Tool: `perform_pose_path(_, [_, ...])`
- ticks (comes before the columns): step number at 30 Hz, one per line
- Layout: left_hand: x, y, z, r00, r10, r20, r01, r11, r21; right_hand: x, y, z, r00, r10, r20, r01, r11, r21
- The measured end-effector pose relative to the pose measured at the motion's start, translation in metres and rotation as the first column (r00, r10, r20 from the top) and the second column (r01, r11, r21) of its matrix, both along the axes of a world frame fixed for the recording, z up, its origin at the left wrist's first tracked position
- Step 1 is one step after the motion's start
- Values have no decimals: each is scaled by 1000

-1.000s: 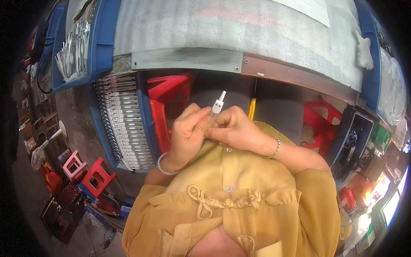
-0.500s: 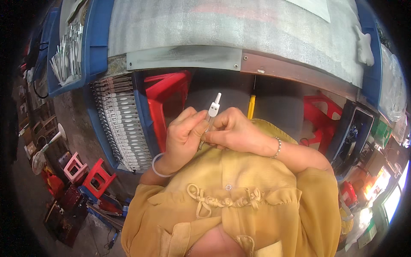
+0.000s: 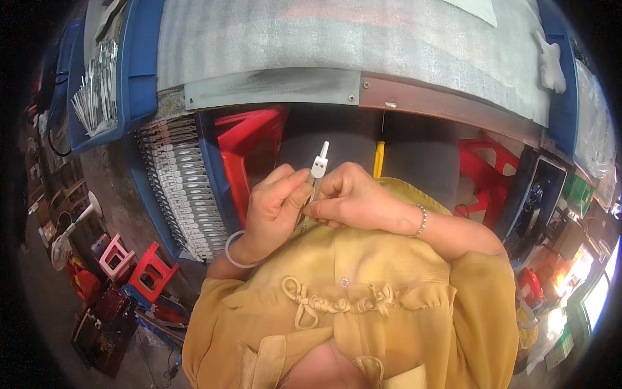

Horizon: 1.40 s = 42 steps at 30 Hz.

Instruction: The person assembles or adjusts small white plastic components at a work table using a precision screwdriver.

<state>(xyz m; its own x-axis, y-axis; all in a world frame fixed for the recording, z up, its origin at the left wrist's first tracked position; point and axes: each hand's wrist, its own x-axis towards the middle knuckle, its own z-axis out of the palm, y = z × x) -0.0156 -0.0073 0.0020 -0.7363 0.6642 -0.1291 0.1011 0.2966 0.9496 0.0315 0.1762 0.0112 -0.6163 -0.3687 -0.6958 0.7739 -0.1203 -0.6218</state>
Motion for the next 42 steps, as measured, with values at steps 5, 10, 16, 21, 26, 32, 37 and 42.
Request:
perform_pose_path(5, [-6, 2, -4, 999, -16, -33, 17, 999, 36, -7, 5, 4, 999, 34, 21, -35, 999, 13])
perform_pose_path(10, [-30, 13, -10, 484, -169, 859, -138, 954, 266, -9, 9, -6, 997, -48, 55, 57, 982, -179])
perform_pose_path(16, [-24, 3, -65, 182, -514, 838, -200, 815, 543, -4, 22, -6, 998, -27, 65, 41, 976, -214])
perform_pose_path(21, [-29, 1, -72, 262, -496, 828, -289, 778, 557, 19, 53, -19, 972, -85, -218, 163, 914, 371])
perform_pose_path(26, [-29, 11, -56, 423, -317, 849, -237, 866, 441, 32, 42, -37, 934, 262, -244, 59, 559, 827])
perform_pose_path(32, [-20, 21, -36, 554, -79, 829, -179, 961, 211, 41, 43, -49, 855, 7, -519, 406, 613, 678])
perform_pose_path(37, [-6, 23, -35, 530, 1, 848, -187, 976, 115, 36, 61, 20, 942, -38, -333, 192, 877, 440])
perform_pose_path(42, [4, 35, -39, 507, 51, 860, -95, 996, -3, 43, 54, 25, 799, 289, -528, 129, 775, 618])
